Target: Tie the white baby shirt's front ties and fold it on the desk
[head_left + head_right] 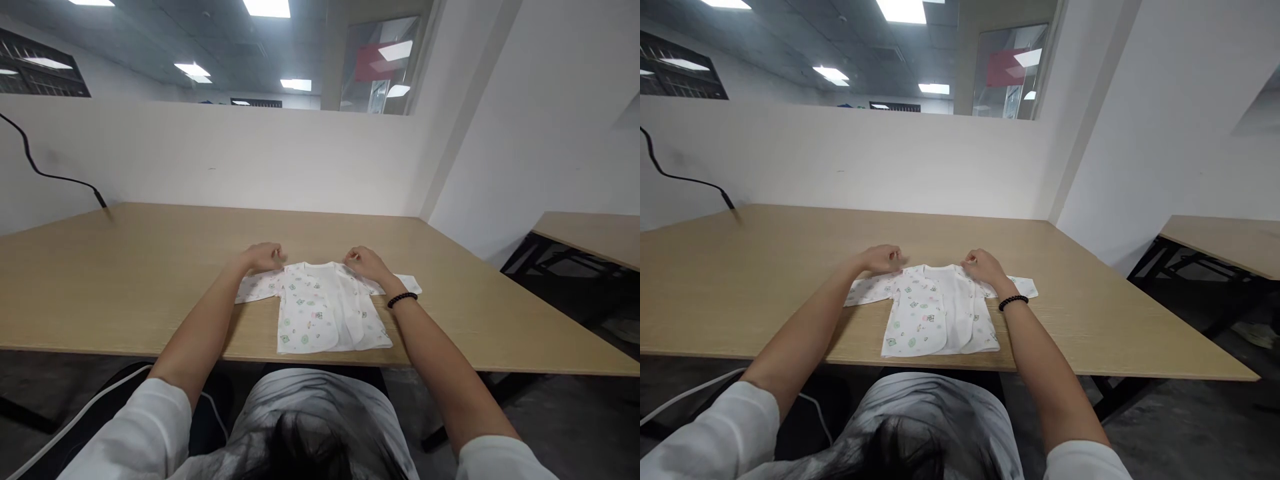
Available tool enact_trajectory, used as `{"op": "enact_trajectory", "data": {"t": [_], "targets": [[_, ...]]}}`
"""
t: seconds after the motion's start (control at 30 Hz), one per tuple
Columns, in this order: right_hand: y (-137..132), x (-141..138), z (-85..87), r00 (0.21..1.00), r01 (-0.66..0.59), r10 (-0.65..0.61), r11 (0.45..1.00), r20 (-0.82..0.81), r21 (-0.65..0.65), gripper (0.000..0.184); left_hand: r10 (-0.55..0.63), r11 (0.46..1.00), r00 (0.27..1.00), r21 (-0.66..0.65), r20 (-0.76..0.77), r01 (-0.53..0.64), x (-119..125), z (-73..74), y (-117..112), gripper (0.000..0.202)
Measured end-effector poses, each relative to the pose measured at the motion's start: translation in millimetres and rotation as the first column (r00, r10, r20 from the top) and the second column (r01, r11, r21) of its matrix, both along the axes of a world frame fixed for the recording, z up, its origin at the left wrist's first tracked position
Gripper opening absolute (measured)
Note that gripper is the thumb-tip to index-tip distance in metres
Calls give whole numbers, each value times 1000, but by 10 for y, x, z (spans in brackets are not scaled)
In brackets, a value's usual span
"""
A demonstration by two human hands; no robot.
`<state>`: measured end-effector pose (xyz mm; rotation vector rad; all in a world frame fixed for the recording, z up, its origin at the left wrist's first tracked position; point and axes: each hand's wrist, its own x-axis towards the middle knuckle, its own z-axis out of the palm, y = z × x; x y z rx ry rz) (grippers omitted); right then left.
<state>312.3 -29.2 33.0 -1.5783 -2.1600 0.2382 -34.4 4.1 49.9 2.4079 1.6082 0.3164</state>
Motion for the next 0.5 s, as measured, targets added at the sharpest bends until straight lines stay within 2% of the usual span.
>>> {"op": "enact_trajectory", "data": {"t": [0.07, 0.13, 0.2, 0.27, 0.37, 0.5], "targets": [[-33, -24, 59, 999, -35, 32, 994, -34, -106, 31, -82, 994, 996, 81, 45, 78, 251, -2, -95, 42], [-42, -15, 68, 996, -82, 76, 974, -38, -213, 30, -174, 983, 984, 68, 38, 171, 520, -63, -217, 51], [-34, 16, 51, 994, -109, 100, 954, -46, -280, 27, -202, 979, 979, 14, -1, 202, 748, -163, -347, 69], [-24, 42, 42, 990, -144, 132, 936, -57, -323, 24, -234, 968, 972, -102, -35, 230, 895, -265, -458, 82], [-46, 21, 77, 964, -262, 226, 899, -139, -351, 28, -273, 944, 960, -208, -54, 257, 952, -348, -543, 87], [-138, -160, 125, 898, -367, 244, 875, -366, -316, 29, -313, 930, 949, -209, -20, 303, 876, -320, -531, 93]]}}
